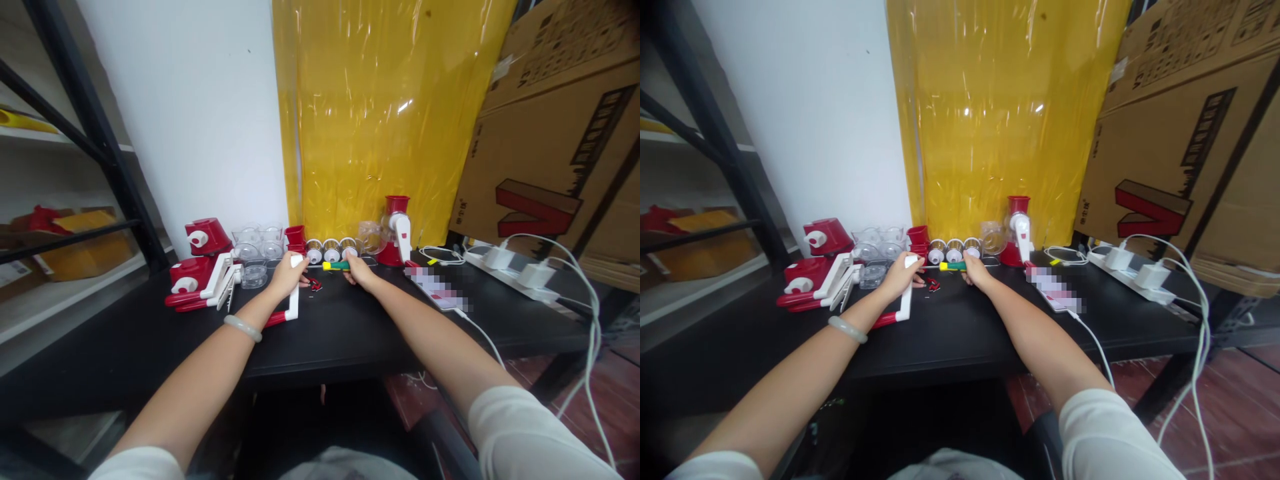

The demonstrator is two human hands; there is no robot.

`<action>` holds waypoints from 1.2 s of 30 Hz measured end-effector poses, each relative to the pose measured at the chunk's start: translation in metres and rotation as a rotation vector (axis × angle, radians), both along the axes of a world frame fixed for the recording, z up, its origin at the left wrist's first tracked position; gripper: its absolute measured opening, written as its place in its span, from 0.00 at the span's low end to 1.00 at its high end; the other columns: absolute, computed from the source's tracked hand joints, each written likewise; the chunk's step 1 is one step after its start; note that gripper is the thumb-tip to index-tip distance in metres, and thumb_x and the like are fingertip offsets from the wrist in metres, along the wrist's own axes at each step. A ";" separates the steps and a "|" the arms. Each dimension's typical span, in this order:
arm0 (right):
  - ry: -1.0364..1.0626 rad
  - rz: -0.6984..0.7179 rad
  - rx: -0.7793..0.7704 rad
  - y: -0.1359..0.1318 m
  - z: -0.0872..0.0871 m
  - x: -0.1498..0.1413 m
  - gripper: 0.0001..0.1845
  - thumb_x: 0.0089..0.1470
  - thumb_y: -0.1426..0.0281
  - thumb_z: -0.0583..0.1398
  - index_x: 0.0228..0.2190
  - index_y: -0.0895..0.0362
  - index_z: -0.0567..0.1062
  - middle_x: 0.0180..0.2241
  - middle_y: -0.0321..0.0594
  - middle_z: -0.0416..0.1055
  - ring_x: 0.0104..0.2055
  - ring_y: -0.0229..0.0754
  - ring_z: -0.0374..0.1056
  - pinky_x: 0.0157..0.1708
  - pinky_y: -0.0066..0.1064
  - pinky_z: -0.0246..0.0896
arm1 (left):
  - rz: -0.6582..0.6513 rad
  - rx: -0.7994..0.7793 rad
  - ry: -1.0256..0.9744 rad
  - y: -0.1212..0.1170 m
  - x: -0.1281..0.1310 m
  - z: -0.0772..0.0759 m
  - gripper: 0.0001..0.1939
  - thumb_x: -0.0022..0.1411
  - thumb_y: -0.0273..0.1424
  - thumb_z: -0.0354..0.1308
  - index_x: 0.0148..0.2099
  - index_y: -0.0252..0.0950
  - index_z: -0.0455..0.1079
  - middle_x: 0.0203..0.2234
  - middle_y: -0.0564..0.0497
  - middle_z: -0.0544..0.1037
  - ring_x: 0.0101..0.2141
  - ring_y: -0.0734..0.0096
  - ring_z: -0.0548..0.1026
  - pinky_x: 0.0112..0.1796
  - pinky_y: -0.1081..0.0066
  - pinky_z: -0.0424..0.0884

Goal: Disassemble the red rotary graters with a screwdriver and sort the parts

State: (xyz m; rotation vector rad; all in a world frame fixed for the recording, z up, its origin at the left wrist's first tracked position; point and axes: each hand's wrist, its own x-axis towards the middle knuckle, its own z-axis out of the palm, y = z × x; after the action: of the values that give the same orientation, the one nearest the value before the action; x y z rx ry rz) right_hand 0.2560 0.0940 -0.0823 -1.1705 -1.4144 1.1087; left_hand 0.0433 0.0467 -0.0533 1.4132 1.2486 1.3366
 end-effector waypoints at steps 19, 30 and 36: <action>0.299 0.021 0.003 0.002 0.002 0.001 0.17 0.49 0.57 0.63 0.32 0.53 0.65 0.16 0.24 0.58 0.17 0.30 0.53 0.19 0.23 0.47 | -0.045 -0.075 -0.050 -0.004 0.002 0.005 0.11 0.67 0.31 0.60 0.45 0.38 0.59 0.26 0.54 0.73 0.18 0.74 0.73 0.23 0.68 0.78; 0.279 0.020 -0.031 0.000 0.007 -0.001 0.06 0.54 0.66 0.57 0.32 0.55 0.67 0.17 0.28 0.62 0.16 0.31 0.56 0.18 0.23 0.52 | -0.034 -0.047 -0.044 -0.003 0.001 0.003 0.15 0.65 0.35 0.64 0.45 0.38 0.60 0.26 0.55 0.73 0.16 0.76 0.69 0.25 0.65 0.78; -0.044 0.036 0.068 0.000 0.002 0.006 0.26 0.59 0.46 0.52 0.25 0.54 0.65 0.10 0.33 0.62 0.09 0.34 0.53 0.12 0.26 0.45 | -0.005 0.011 0.024 0.001 -0.001 0.000 0.10 0.66 0.31 0.61 0.44 0.38 0.61 0.26 0.54 0.74 0.16 0.75 0.70 0.23 0.67 0.77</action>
State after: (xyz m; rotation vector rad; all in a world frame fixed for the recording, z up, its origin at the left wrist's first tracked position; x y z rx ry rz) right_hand 0.2622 0.0935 -0.0799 -1.1313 -1.5013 1.0568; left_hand 0.0419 0.0474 -0.0537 1.4427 1.2542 1.3293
